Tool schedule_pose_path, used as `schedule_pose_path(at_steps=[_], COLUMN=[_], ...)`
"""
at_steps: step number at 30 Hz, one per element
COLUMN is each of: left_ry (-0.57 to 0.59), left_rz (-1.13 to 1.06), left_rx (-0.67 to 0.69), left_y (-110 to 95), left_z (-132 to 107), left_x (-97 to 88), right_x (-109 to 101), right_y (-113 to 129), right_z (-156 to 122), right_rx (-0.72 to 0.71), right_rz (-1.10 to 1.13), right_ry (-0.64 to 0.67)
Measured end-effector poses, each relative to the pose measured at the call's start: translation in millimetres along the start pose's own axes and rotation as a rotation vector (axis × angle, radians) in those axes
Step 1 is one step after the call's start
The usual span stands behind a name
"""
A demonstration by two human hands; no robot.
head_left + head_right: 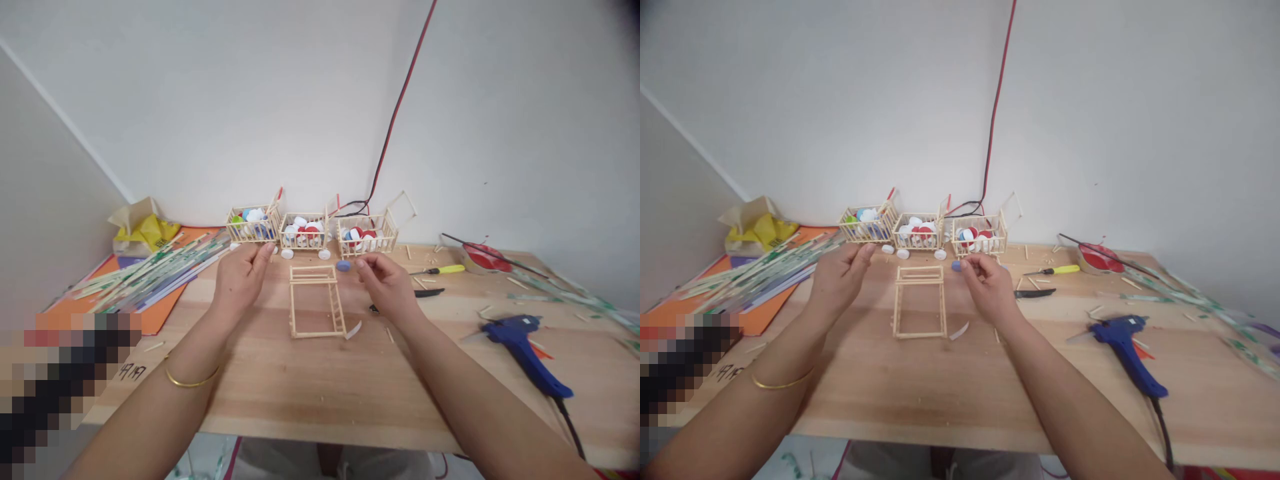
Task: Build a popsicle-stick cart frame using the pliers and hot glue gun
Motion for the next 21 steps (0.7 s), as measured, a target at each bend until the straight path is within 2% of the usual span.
schedule_pose_path(at_steps=[9,14,16,18,19,21], left_ry=[-0.193,-0.273,-0.223,-0.112,-0.054,-0.017], left_rz=[0.06,0.114,0.209,0.351,0.356,0.375], left_rx=[-0.049,-0.229,-0.319,-0.389,-0.387,-0.426], left_y=[45,80,97,114,122,137], left_z=[14,27,34,37,38,35], left_x=[-7.6,-30.9,-46.4,-64.7,-74.0,-96.1], right_x=[0,2,2,2,2,1], right_y=[-2,-3,-3,-3,-3,-2], right_z=[1,-1,-1,-2,-2,-1], right_rx=[-0.13,-0.218,-0.223,-0.222,-0.224,-0.235], right_rz=[-0.141,-0.21,-0.209,-0.203,-0.203,-0.208], right_ry=[-0.037,-0.042,-0.03,-0.022,-0.024,-0.037])
Point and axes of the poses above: each hand's wrist, its own z-axis towards the middle knuckle, its own x-axis out of the palm, y = z × x, the point moved 5 cm from there along z, towards the middle knuckle, and after that the axes turned 12 degrees about -z, right-handed, at the moved point
